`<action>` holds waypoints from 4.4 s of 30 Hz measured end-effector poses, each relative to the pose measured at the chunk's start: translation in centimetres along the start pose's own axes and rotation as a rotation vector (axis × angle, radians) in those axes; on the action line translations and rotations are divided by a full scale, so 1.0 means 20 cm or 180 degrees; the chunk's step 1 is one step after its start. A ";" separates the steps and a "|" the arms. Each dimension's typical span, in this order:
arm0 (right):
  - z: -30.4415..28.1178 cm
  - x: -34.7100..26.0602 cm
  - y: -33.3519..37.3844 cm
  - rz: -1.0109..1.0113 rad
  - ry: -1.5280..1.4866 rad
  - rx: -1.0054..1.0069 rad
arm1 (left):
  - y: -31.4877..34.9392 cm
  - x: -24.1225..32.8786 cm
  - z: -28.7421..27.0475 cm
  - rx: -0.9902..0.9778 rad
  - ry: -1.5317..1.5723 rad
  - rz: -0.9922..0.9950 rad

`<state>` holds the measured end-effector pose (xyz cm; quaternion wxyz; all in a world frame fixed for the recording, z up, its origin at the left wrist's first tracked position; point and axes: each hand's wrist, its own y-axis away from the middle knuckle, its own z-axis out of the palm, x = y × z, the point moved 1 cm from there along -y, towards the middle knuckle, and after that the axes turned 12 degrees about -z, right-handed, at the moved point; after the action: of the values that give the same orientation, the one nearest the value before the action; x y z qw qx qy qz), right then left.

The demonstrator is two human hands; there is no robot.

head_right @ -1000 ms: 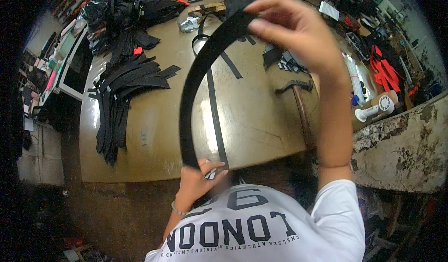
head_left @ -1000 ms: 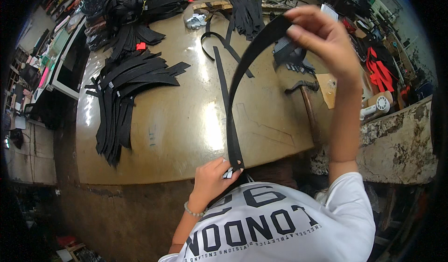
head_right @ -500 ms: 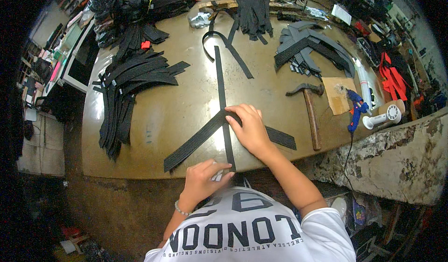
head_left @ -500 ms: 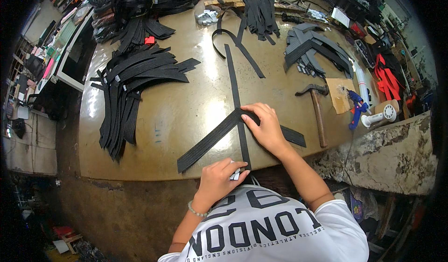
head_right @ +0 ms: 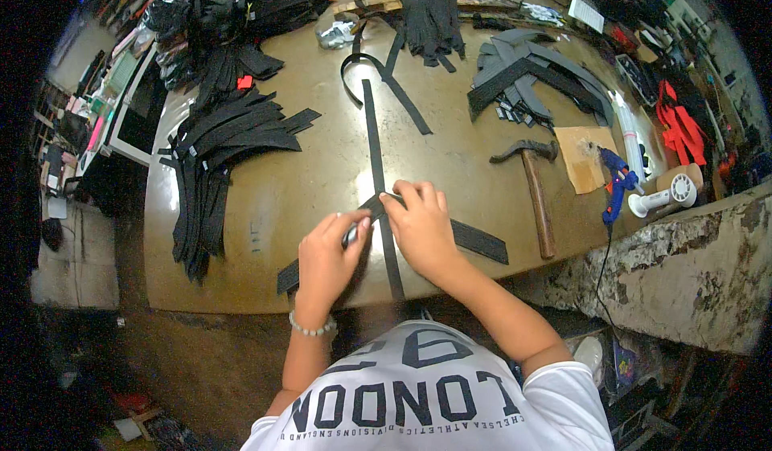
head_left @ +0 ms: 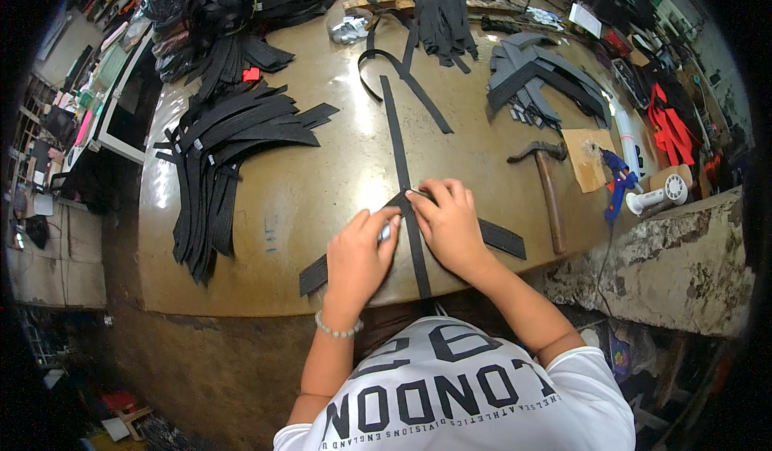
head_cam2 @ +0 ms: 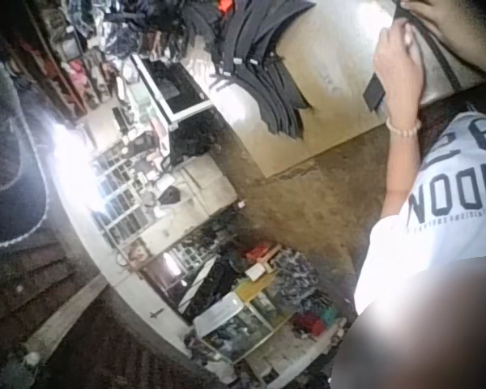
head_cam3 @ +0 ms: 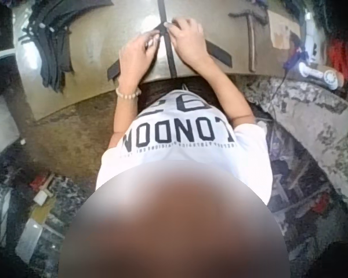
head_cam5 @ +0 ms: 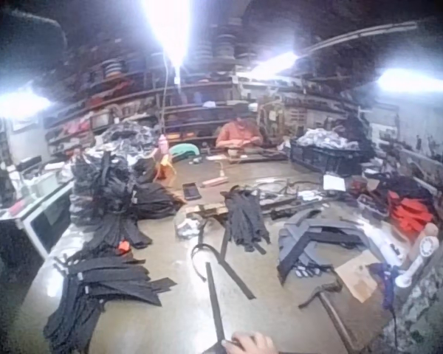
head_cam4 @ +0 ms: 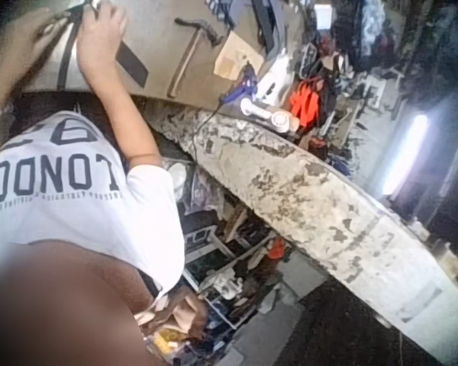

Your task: The person repeatedly assembles black belt segments by applying hot glue with a glue gun, attaching small white labels, and pressing the pieces together on a workbench. The person uses a hammer to tap the joined sections and stacks completed units on the table.

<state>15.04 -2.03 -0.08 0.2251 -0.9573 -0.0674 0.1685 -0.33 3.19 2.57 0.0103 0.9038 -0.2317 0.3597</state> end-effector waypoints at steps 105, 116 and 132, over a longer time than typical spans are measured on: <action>-0.16 0.03 0.13 -0.0220 -0.1428 -0.0351 | 0.21 -0.10 0.10 0.0264 0.0271 0.0243; -0.08 0.00 0.14 0.0165 -0.1157 -0.0030 | 0.39 -0.03 0.00 -0.0593 -0.0447 0.1151; -0.09 0.00 0.13 0.0506 -0.1332 -0.0014 | 0.12 -0.04 0.10 -0.0222 0.0644 0.0125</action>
<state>15.87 -5.08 0.13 0.1901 -0.9042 -0.0374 0.3805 -0.66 0.99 0.15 0.0581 0.8572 -0.2596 0.4409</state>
